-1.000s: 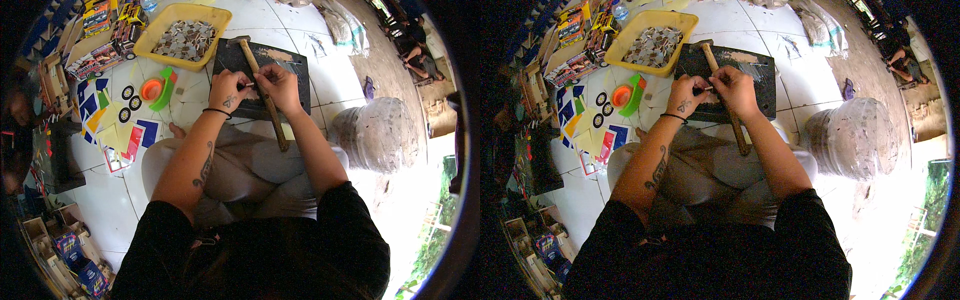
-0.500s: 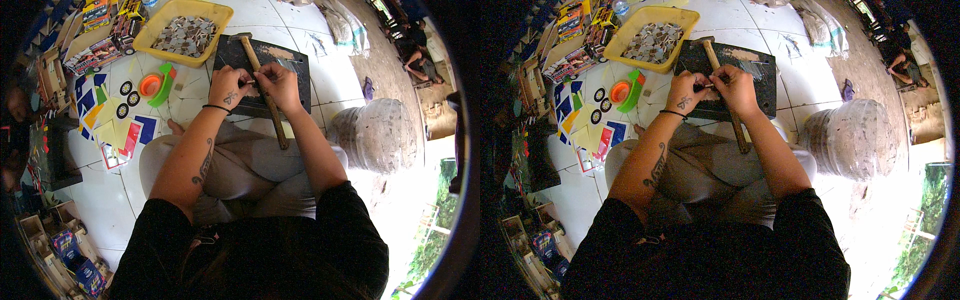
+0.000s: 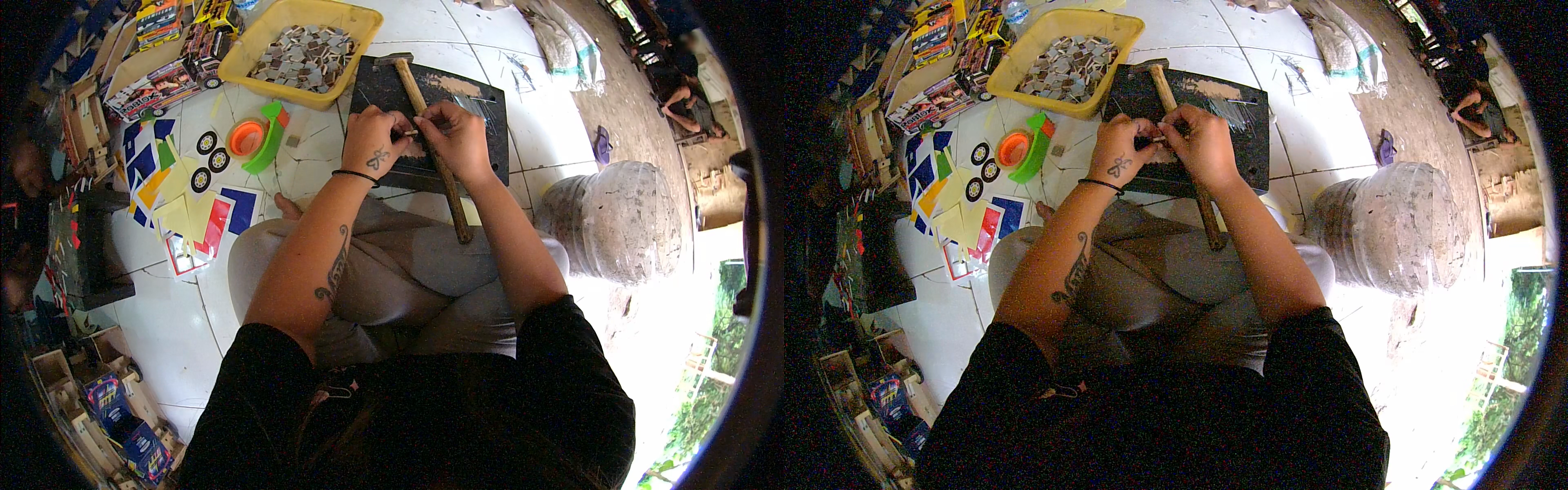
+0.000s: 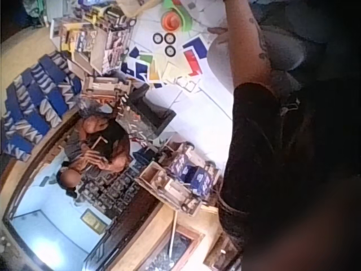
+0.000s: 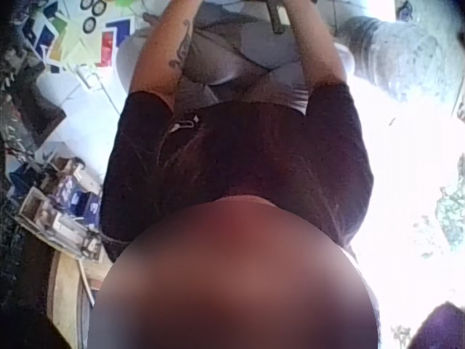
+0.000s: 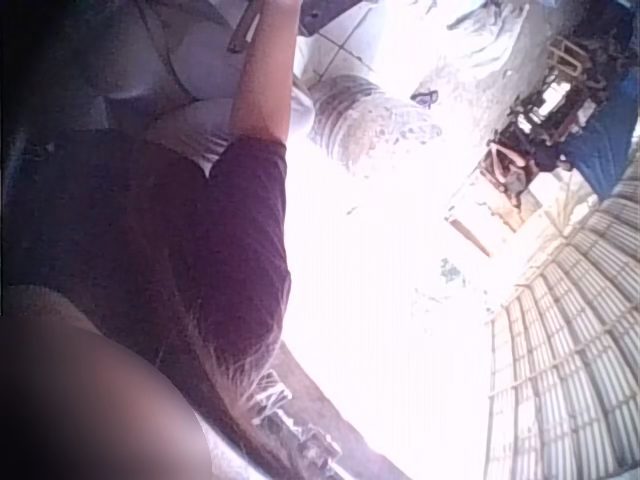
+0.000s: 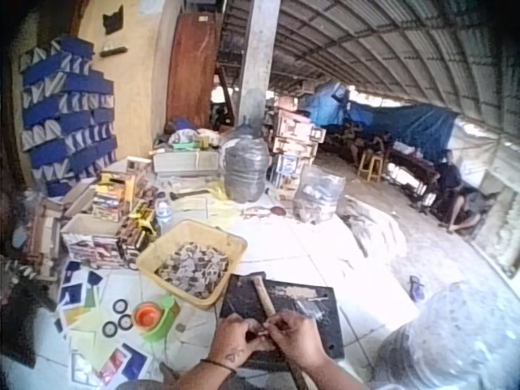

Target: The person sits on the floor and uses a hammer to break small rectangular blocks into smaller pieces on a black board. They repeatedly pick up blocks, strike them, and place the resulting fragments into a nearby container.

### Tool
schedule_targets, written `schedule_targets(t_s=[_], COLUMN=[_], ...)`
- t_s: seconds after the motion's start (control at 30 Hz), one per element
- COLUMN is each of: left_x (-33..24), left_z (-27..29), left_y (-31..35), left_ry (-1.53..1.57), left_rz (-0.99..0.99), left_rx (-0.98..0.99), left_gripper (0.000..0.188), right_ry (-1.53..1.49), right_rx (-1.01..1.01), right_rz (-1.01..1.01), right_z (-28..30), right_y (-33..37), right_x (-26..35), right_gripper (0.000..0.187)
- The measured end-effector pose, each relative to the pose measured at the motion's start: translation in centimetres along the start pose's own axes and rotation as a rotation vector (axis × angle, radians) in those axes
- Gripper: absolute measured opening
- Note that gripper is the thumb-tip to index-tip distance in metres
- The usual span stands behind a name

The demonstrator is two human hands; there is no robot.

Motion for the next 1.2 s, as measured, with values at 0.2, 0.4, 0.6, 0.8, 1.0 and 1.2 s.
schedule_targets(t_s=[0.2,0.4,0.6,0.8,1.0,1.2], left_x=[0.3,0.9,-0.7,-0.7,0.9,1.6], left_z=[-0.1,-0.4,-0.4,-0.8,-0.1,-0.5], left_y=[0.2,-0.3,0.5,0.0,-0.2,-0.1], left_ry=[-0.021,0.201,-0.047,0.138,0.157,0.223], left_rz=[0.033,0.047,-0.025,0.017,0.062,0.118], left_rx=[0.001,0.004,0.073,0.120,-0.016,0.014], left_gripper=[0.018,0.023,0.023,0.019,0.017,0.017], right_ry=[0.011,0.096,-0.120,-0.368,-0.170,-0.018], right_rx=[0.028,0.094,-0.113,-0.151,0.015,0.008], right_rz=[0.028,0.043,-0.125,-0.182,-0.126,-0.016], right_z=[-0.4,-1.3,1.8,1.3,0.0,0.1], right_y=[-0.1,0.1,-0.4,-0.1,0.1,0.0], right_x=[0.3,0.2,-3.6,-5.8,-2.6,-0.1], right_gripper=[0.009,0.009,0.009,0.012,0.013,0.011])
Point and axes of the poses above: each hand's wrist, its own y-axis away from the middle knuckle, its own z-axis out of the back of the hand, x = y × z, the point moved 10 cm from there along -y, towards the middle knuckle, and after that the axes turned 4 degrees about z, right-handed, at the moved point
